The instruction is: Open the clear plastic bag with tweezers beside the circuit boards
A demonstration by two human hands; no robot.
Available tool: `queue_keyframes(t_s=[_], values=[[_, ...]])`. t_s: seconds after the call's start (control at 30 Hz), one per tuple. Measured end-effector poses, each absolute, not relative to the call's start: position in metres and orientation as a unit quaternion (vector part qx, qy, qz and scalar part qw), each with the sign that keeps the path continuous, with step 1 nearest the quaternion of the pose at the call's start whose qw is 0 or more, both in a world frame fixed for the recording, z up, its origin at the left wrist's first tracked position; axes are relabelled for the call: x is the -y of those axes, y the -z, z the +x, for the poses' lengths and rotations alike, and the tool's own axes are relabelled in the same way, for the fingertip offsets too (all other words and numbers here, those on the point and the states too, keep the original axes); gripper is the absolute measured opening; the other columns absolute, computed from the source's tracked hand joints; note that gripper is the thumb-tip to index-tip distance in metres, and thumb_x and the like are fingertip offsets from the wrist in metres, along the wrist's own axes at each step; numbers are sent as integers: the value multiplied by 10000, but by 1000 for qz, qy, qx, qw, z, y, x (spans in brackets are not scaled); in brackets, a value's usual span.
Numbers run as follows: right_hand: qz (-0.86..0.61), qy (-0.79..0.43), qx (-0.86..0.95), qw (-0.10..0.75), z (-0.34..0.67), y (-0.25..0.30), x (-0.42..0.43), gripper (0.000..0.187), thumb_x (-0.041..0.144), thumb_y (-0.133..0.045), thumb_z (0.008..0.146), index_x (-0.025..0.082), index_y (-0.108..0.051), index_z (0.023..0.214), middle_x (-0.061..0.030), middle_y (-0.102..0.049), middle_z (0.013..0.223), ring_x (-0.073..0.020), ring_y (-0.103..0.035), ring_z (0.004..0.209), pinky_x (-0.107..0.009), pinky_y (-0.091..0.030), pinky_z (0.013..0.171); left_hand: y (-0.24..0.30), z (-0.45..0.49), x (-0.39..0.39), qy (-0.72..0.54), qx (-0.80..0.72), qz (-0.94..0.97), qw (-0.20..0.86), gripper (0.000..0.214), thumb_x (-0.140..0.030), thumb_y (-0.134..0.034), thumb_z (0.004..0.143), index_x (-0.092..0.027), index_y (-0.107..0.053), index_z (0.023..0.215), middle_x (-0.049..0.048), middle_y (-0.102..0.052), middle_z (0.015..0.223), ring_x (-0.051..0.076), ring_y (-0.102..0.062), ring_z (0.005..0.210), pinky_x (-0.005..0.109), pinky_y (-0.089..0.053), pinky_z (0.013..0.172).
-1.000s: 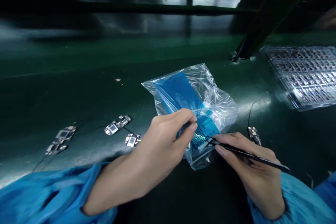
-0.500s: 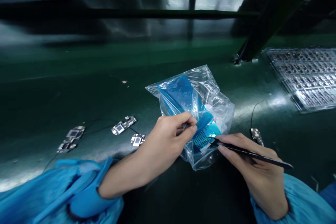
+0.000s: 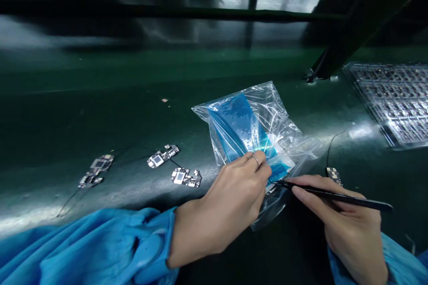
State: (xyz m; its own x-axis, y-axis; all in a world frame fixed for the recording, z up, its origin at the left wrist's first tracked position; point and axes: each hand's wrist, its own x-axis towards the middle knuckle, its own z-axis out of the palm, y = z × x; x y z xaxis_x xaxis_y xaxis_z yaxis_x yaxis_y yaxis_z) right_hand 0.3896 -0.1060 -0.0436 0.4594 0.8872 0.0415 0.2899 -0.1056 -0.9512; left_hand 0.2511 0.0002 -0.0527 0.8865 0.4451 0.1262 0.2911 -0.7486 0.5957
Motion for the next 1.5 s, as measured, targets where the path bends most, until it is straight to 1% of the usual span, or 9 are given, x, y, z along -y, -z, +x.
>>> queue_keyframes(t_s=[0.2,0.43,0.57,0.7,0.87,1.1,1.27,1.37,1.5], values=[[-701,-295,391,519,388,42,105,215,125,-670,733,324,-721,794,84,-730,807,-116,-675,711,-125,-544,628,54,253,1,-125,-202,922,306,155,18,-463,797,-76,-581,835,124,-565,911,232,-530,859,384,-510,734],[-668,-301,422,534,393,49,104,244,86,-671,733,308,-718,822,87,-733,813,-107,-685,703,-114,-548,637,50,253,0,-105,-210,925,300,106,-30,-481,815,-85,-571,831,118,-556,905,225,-536,808,379,-511,680],[-670,-299,411,541,393,49,102,238,81,-672,726,298,-724,810,68,-735,810,-131,-689,716,-150,-560,646,49,254,0,-94,-215,925,299,120,-40,-464,824,-101,-567,814,98,-554,888,205,-530,788,348,-510,662],[-680,-292,407,536,393,47,102,202,105,-678,726,290,-727,792,46,-735,800,-160,-689,713,-190,-566,630,49,253,-1,-96,-210,928,294,126,-53,-447,833,-98,-564,823,105,-553,896,213,-531,798,360,-508,669],[-680,-303,403,531,393,48,102,230,97,-676,726,309,-726,802,63,-736,819,-144,-685,742,-163,-555,646,47,254,0,-93,-209,930,289,127,-49,-453,823,-103,-568,820,94,-557,876,199,-531,766,335,-510,634],[-675,-304,393,545,394,49,103,227,95,-686,717,314,-728,760,86,-733,771,-114,-681,693,-133,-540,636,48,255,-1,-100,-210,932,278,120,-47,-465,819,-101,-568,791,86,-555,833,199,-528,751,335,-509,623],[-656,-340,337,583,397,45,101,143,125,-693,708,261,-739,719,30,-735,713,-149,-690,678,-167,-558,632,47,253,-2,-98,-210,932,278,137,-43,-442,829,-104,-560,799,87,-551,851,188,-522,737,326,-506,611],[-657,-337,302,603,399,39,103,82,160,-710,688,236,-740,695,-3,-736,687,-168,-694,675,-177,-566,646,46,252,-1,-91,-211,935,270,138,-51,-439,833,-112,-561,810,80,-559,860,188,-530,748,318,-512,606],[-661,-307,283,623,410,31,117,60,165,-731,672,219,-740,698,-8,-738,701,-156,-697,686,-143,-552,692,47,248,4,-94,-213,946,224,142,-160,-450,870,-120,-578,917,111,-575,968,241,-556,849,378,-522,658]])
